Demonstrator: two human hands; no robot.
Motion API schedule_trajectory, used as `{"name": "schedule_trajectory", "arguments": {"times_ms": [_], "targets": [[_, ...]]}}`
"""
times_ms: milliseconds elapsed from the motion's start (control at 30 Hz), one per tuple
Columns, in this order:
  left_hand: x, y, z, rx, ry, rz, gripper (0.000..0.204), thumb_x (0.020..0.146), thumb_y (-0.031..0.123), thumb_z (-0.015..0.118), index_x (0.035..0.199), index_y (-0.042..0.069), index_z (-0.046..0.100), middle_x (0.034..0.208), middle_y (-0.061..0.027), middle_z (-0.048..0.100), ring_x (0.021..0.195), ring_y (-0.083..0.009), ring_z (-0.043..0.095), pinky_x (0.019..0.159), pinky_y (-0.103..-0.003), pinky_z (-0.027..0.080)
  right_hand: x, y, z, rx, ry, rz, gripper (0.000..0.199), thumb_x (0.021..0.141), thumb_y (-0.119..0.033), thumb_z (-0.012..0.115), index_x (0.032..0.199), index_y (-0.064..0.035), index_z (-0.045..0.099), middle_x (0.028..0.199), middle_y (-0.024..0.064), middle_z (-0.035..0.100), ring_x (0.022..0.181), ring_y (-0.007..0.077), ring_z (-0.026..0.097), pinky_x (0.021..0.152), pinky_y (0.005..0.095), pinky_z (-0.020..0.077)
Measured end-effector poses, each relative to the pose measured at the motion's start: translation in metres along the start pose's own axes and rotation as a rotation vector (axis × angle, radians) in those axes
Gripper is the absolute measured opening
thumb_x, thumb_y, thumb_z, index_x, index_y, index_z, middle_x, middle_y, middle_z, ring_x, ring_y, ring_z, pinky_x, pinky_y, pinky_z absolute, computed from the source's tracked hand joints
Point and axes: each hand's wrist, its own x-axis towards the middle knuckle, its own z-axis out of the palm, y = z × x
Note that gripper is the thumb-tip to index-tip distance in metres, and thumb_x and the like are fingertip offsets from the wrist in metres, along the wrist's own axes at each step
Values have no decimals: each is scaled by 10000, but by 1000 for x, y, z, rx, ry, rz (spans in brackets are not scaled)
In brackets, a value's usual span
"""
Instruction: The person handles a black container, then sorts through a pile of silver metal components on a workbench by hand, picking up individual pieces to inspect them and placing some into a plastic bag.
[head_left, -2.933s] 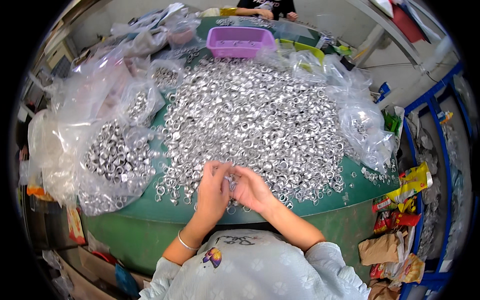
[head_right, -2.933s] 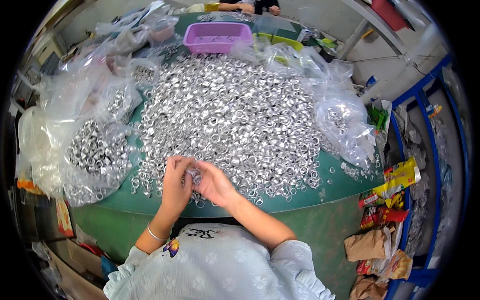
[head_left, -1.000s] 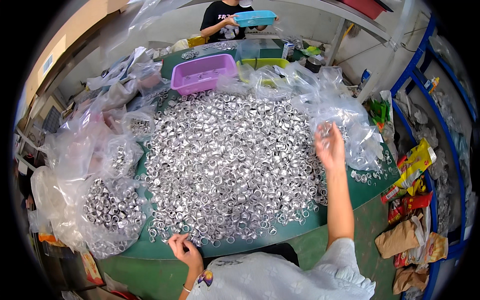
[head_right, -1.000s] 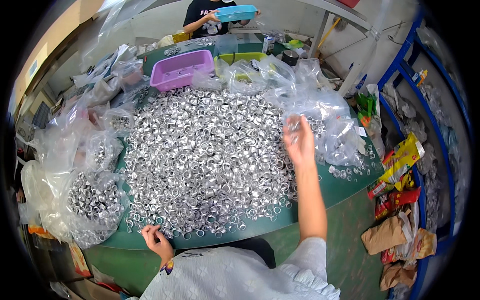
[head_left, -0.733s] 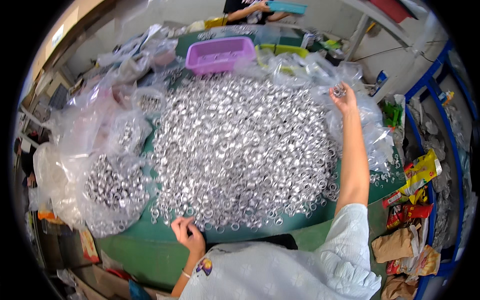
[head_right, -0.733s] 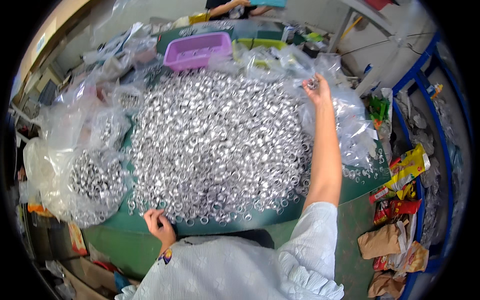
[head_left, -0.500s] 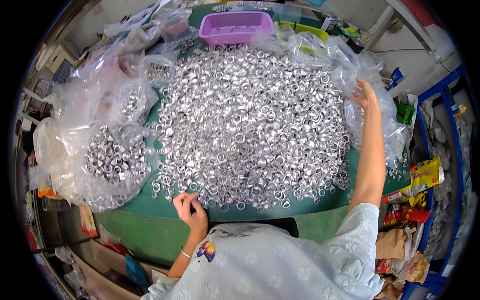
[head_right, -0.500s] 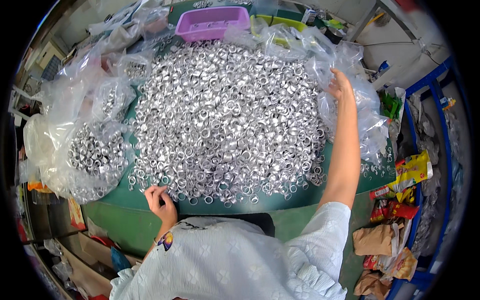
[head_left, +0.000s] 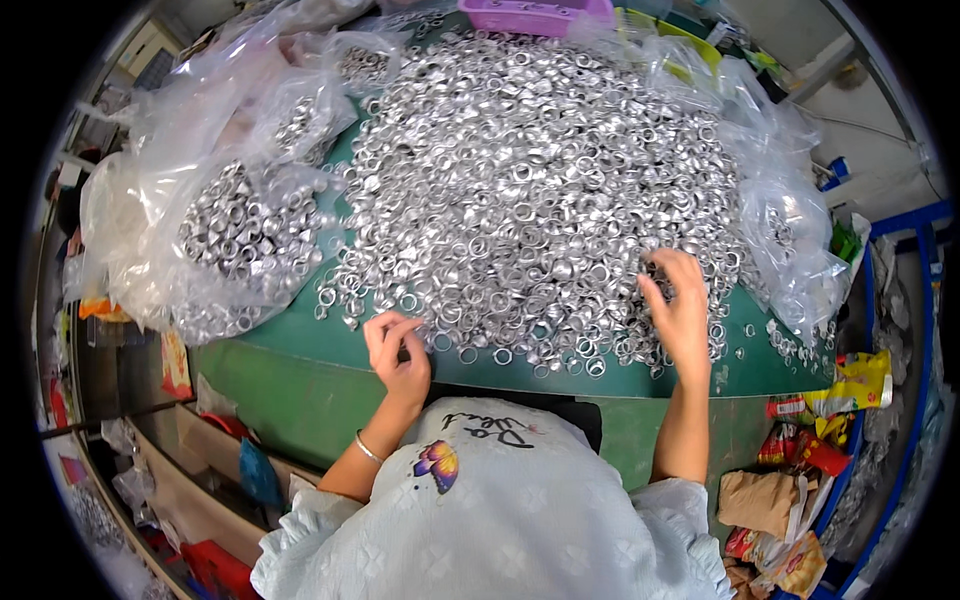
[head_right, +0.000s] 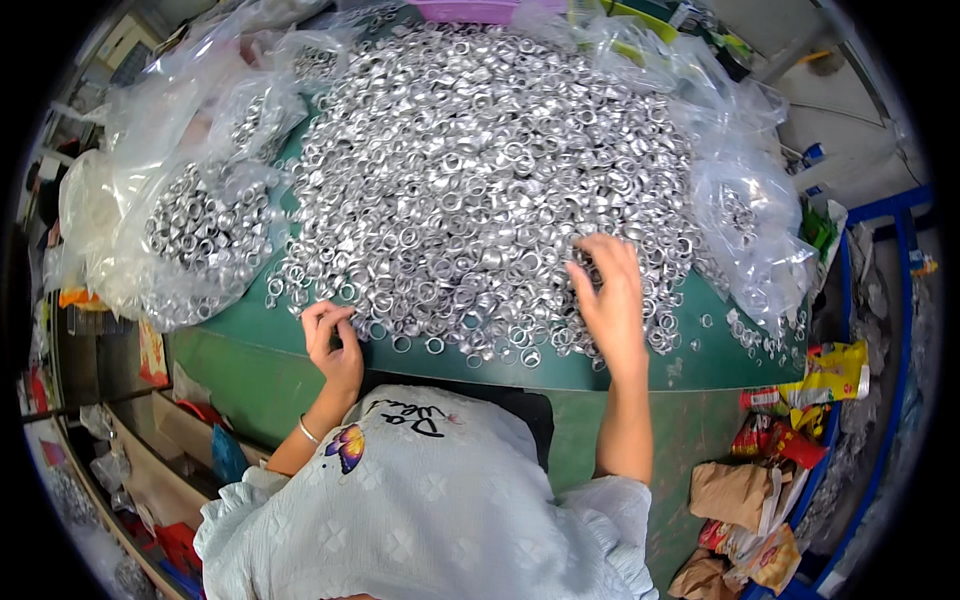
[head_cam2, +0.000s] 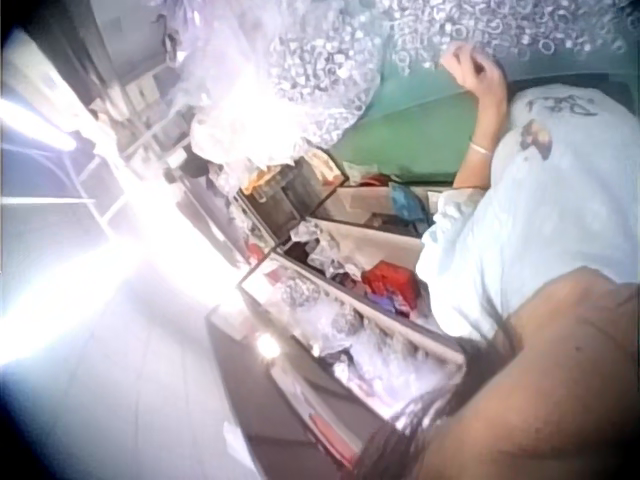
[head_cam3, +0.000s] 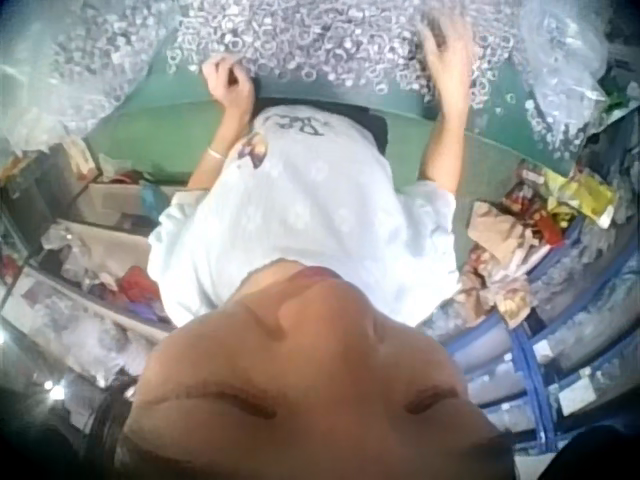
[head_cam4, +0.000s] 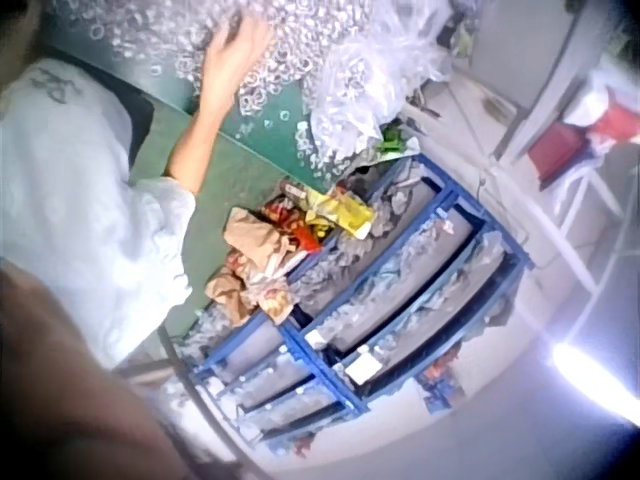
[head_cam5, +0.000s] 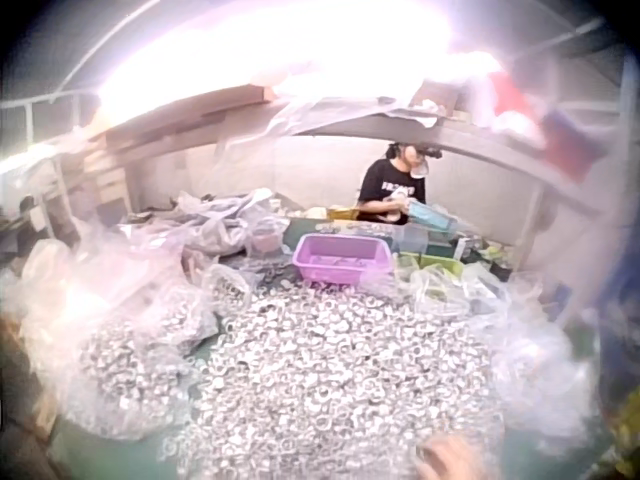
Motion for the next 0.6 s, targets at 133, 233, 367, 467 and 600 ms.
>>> {"name": "schedule_trajectory", "arguments": {"times_ms": [133,233,367,467,600], "targets": [[15,27,7,-102,-155,16,254,714,-100,598,914,44,657,890,-106,537,793,-238,498,704,-311,412,-10,-19,13,-216,152,-18,234,751,-52,682,975,-14,625,1040,114,588,968,291,523,849,383,396],[34,50,17,22,-383,107,346,698,31,711,1032,79,631,1002,-100,525,900,-267,478,775,-351,412,-15,-23,17,7,47,-14,243,744,-54,688,975,-13,624,1010,123,600,941,294,536,839,391,412],[39,51,37,122,-546,251,425,695,146,753,1093,138,603,1121,-93,482,961,-282,449,816,-389,387,-26,-50,45,90,-95,-184,246,732,-77,706,958,-26,623,980,95,586,912,271,524,819,370,394],[36,40,43,142,-548,227,359,708,137,737,1045,151,613,1130,-88,475,963,-288,453,808,-386,373,-28,-54,62,-14,39,-157,230,738,-85,699,950,-36,623,946,85,569,860,253,505,758,372,373],[37,40,39,170,-507,189,319,692,76,705,992,137,615,1096,-77,485,959,-275,457,801,-377,356,-23,-61,84,-161,30,-171,200,757,-102,681,944,-51,630,886,71,548,824,244,487,724,365,348]]}}
